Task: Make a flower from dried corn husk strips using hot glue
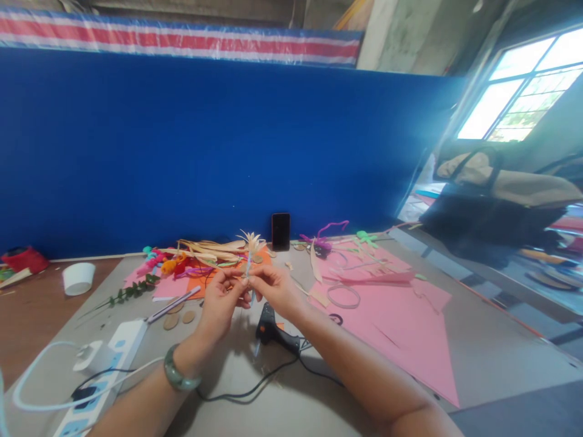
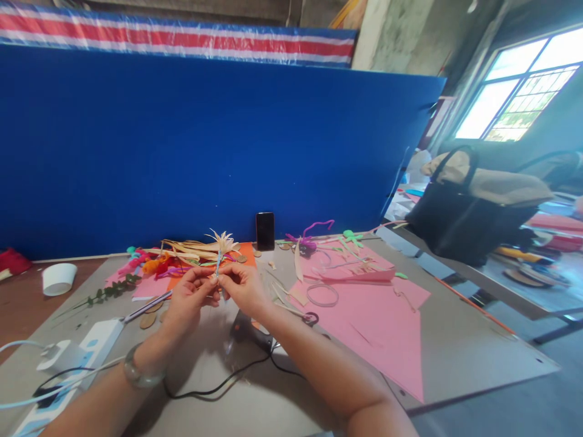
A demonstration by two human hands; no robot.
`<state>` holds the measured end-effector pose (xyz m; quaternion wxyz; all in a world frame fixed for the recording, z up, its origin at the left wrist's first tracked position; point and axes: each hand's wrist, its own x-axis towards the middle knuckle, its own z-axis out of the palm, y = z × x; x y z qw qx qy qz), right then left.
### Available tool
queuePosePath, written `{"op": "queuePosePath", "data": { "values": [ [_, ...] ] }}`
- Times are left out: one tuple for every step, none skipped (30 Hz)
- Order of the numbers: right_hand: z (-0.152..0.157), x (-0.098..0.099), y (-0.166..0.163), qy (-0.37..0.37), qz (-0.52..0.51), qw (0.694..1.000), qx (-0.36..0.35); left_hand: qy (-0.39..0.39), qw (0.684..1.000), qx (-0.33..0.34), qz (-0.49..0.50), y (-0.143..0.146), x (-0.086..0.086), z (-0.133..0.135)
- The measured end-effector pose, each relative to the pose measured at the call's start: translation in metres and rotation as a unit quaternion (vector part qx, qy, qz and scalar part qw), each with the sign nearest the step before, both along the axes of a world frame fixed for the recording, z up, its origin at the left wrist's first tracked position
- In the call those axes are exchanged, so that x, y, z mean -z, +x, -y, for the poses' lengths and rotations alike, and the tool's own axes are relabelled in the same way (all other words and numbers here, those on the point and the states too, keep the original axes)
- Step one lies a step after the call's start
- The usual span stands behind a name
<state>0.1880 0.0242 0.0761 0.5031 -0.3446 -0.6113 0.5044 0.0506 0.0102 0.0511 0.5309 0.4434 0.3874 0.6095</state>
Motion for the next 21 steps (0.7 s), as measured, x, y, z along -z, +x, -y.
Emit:
{"op": "queuePosePath", "data": {
  "values": [
    [0.001, 0.000, 0.000, -0.001, 0.004, 1.000, 0.003, 0.007, 1.000, -0.004, -0.002, -0.001, 0.001, -0.001],
    [0.001, 0.000, -0.001, -0.003, 0.007, 1.000, 0.005, 0.011, 1.000, -0.007, -0.007, -0.001, 0.002, -0.002],
    [0.001, 0.000, -0.001, -0.004, 0.010, 1.000, 0.006, 0.013, 1.000, -0.010, -0.013, -0.002, 0.004, -0.003],
    [0.001, 0.000, -0.001, -0.005, 0.014, 1.000, 0.006, 0.012, 1.000, -0.012, -0.021, -0.003, 0.005, -0.004],
    [0.001, 0.000, -0.001, -0.005, 0.020, 1.000, 0.005, 0.009, 0.999, -0.014, -0.032, -0.003, 0.007, -0.005],
    [0.000, 0.001, -0.001, -0.004, 0.025, 1.000, 0.006, 0.006, 0.999, -0.017, -0.043, -0.004, 0.008, -0.006],
    [0.000, 0.002, -0.001, -0.003, 0.031, 0.999, 0.006, 0.005, 0.998, -0.020, -0.053, -0.004, 0.009, -0.006],
    [-0.001, 0.003, -0.001, 0.000, 0.037, 0.999, 0.009, 0.006, 0.998, -0.023, -0.062, -0.004, 0.010, -0.006],
    [-0.002, 0.005, 0.000, 0.005, 0.044, 0.999, 0.014, 0.010, 0.997, -0.028, -0.070, -0.004, 0.010, -0.007],
    [-0.002, 0.007, 0.000, 0.012, 0.051, 0.998, 0.020, 0.016, 0.996, -0.033, -0.077, -0.004, 0.011, -0.006],
    [-0.003, 0.009, 0.000, 0.021, 0.058, 0.998, 0.028, 0.023, 0.996, -0.038, -0.082, -0.003, 0.011, -0.006],
    [-0.004, 0.011, 0.000, 0.032, 0.067, 0.997, 0.035, 0.028, 0.995, -0.044, -0.085, -0.003, 0.012, -0.007],
    [-0.005, 0.014, 0.000, 0.044, 0.077, 0.995, 0.042, 0.032, 0.994, -0.048, -0.088, -0.002, 0.013, -0.007],
    [-0.007, 0.016, 0.000, 0.057, 0.087, 0.993, 0.049, 0.035, 0.994, -0.053, -0.091, -0.002, 0.014, -0.007],
    [-0.008, 0.019, 0.000, 0.069, 0.097, 0.991, 0.055, 0.038, 0.993, -0.057, -0.096, -0.002, 0.016, -0.008],
    [-0.009, 0.021, 0.000, 0.081, 0.106, 0.989, 0.061, 0.042, 0.992, -0.062, -0.102, -0.002, 0.018, -0.009],
    [-0.010, 0.023, 0.000, 0.092, 0.117, 0.987, 0.066, 0.046, 0.991, -0.068, -0.109, -0.002, 0.020, -0.010],
    [-0.011, 0.025, 0.000, 0.101, 0.129, 0.984, 0.069, 0.050, 0.989, -0.073, -0.117, -0.002, 0.022, -0.010],
    [-0.012, 0.026, 0.000, 0.108, 0.140, 0.982, 0.070, 0.053, 0.988, -0.077, -0.124, -0.002, 0.023, -0.011],
    [-0.013, 0.027, 0.000, 0.113, 0.150, 0.980, 0.071, 0.053, 0.987, -0.080, -0.129, -0.003, 0.024, -0.012],
    [-0.013, 0.027, 0.000, 0.115, 0.158, 0.978, 0.071, 0.051, 0.987, -0.082, -0.131, -0.002, 0.024, -0.012]
  ]
}}
